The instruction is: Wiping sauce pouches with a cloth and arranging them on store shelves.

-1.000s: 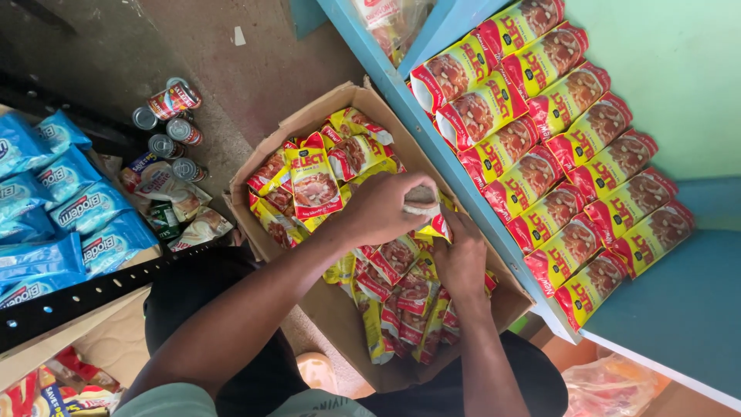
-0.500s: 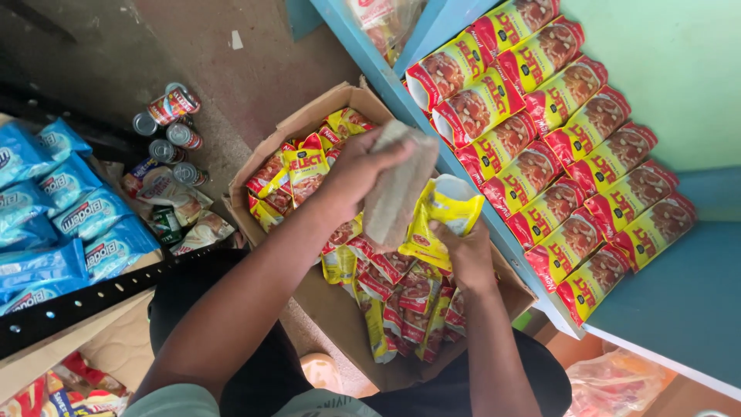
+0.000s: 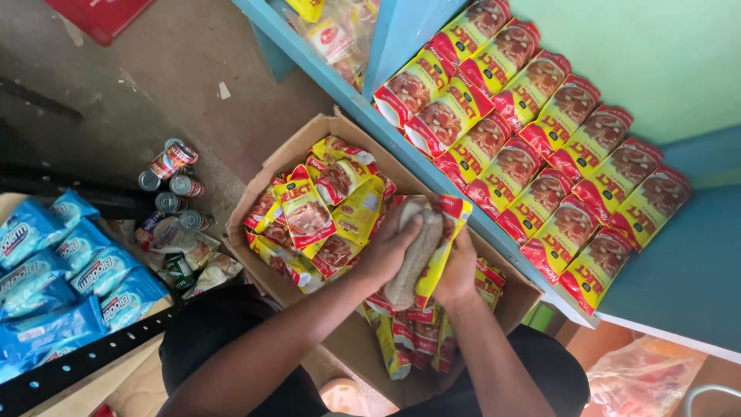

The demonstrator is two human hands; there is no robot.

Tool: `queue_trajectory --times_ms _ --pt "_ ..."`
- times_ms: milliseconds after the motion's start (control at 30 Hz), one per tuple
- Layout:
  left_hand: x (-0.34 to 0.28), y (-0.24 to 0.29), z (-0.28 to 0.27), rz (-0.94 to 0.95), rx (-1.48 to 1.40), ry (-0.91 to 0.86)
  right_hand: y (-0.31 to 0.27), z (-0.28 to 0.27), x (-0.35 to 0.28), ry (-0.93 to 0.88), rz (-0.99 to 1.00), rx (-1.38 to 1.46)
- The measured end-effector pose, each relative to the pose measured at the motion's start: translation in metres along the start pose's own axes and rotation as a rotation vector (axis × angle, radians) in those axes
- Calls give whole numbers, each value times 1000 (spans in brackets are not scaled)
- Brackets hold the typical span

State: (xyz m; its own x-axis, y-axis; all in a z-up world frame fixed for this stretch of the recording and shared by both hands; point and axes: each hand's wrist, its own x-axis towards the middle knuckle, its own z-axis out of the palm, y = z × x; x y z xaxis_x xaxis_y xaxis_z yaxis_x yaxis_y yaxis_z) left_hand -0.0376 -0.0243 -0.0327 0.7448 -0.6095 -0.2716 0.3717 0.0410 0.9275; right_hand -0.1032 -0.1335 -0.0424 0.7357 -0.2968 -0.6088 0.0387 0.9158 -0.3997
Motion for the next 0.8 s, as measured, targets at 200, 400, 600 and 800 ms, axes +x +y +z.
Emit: queue_trajectory --times_ms 200,400,600,800 --pt "1 -14 -10 265 247 221 11 21 -19 45 34 17" --pt "-16 -17 6 137 235 133 19 -9 2 -5 -47 -20" --pt "-45 -10 14 258 327 -41 0 -38 11 -30 -307 -254" --pt "-34 -9 8 295 364 69 7 -12 5 -123 -87 -6"
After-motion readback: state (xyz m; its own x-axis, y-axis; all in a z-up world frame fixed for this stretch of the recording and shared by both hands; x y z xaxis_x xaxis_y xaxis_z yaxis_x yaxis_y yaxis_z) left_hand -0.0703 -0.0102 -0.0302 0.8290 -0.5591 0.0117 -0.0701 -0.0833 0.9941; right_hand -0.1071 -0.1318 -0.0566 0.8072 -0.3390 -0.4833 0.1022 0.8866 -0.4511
